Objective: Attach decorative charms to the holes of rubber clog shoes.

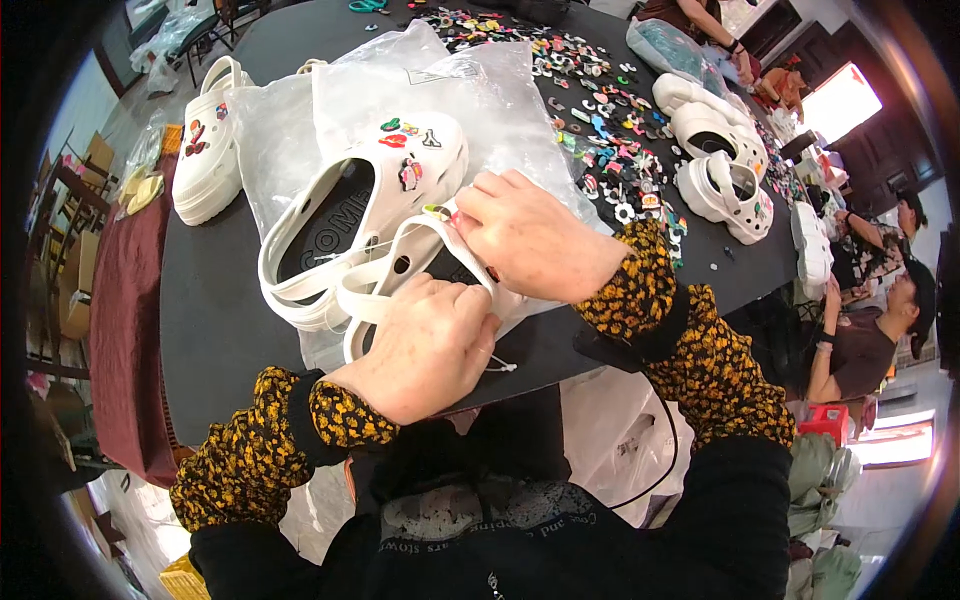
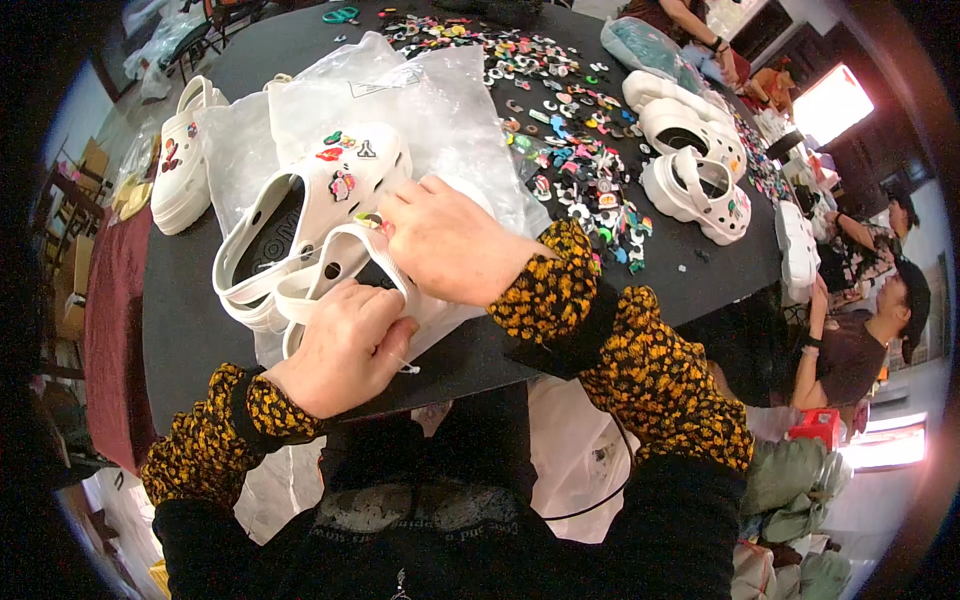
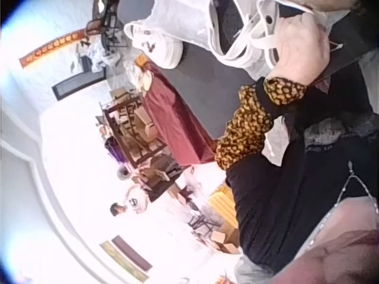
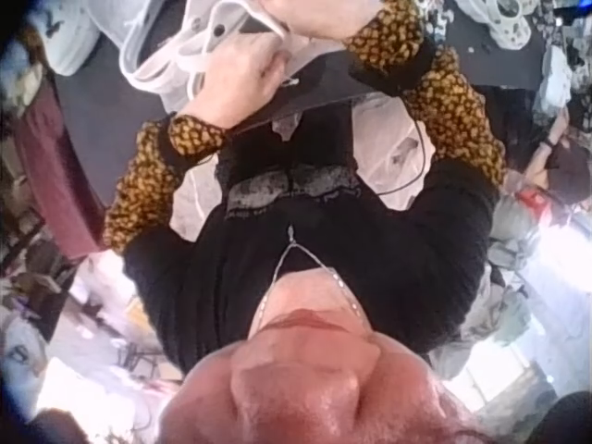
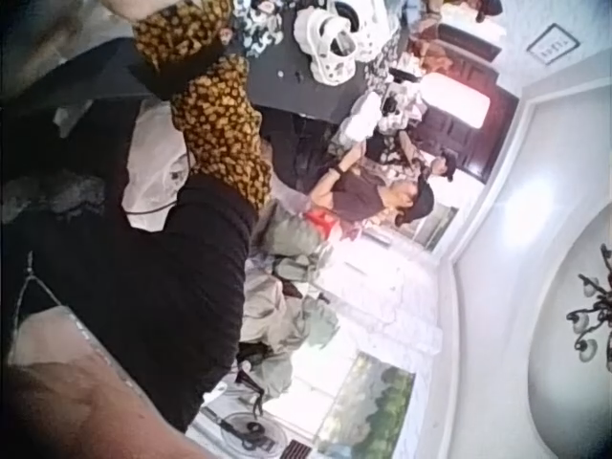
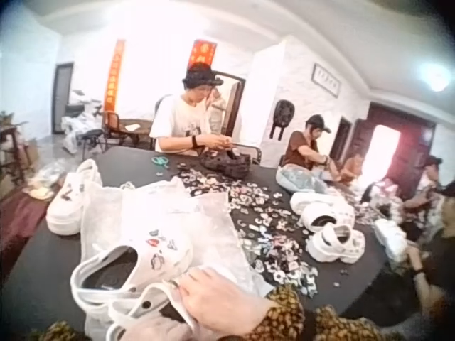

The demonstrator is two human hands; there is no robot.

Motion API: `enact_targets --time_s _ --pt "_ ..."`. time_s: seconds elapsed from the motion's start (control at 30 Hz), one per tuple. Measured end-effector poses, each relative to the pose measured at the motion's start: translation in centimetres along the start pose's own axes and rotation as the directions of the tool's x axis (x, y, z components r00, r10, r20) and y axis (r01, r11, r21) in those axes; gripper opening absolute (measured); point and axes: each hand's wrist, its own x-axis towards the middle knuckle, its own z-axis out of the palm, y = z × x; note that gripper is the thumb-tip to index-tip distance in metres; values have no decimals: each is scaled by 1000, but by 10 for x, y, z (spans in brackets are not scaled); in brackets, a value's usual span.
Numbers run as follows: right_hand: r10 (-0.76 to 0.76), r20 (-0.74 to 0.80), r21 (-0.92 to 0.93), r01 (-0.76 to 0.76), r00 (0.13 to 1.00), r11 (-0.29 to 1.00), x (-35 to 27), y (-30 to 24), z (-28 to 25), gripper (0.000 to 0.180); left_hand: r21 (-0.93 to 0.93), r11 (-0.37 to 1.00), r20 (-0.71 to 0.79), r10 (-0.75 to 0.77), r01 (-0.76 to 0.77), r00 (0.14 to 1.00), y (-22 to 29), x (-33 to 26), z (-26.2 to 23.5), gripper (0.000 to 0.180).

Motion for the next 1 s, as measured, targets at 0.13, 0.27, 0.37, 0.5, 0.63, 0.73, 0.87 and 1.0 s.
enact_targets --time_s 0.13,0.27,0.37,0.5,0.63,0.73,0.87,1.0 --pt "50 -33 76 -48 998 996 -6 10 -2 20 -29 998 -6 -60 60 998 1 -1 -3 17" --pt "134 -125 265 -97 983 959 -10 21 -8 18 -43 987 -2 -156 156 988 4 -3 -5 20" --pt "208 -162 371 -136 965 919 -8 19 -11 15 -23 983 -4 -180 180 984 5 -4 -6 21" --pt "426 -76 558 -316 901 768 -5 20 -10 12 -35 980 18 -196 197 980 4 -4 -7 22" --pt "491 -40 596 -373 871 711 -1 19 -12 14 -18 975 27 -223 223 974 6 -4 -8 22" --pt "473 -79 598 -338 877 727 -4 21 -4 10 -10 978 24 -207 208 978 5 -4 -7 21" --pt "438 -180 551 -278 881 787 -4 17 5 9 -31 981 32 -191 192 981 4 -2 -8 20" --pt "371 -260 498 -205 892 843 -7 11 10 8 -57 986 49 -153 155 987 3 -1 -9 19"
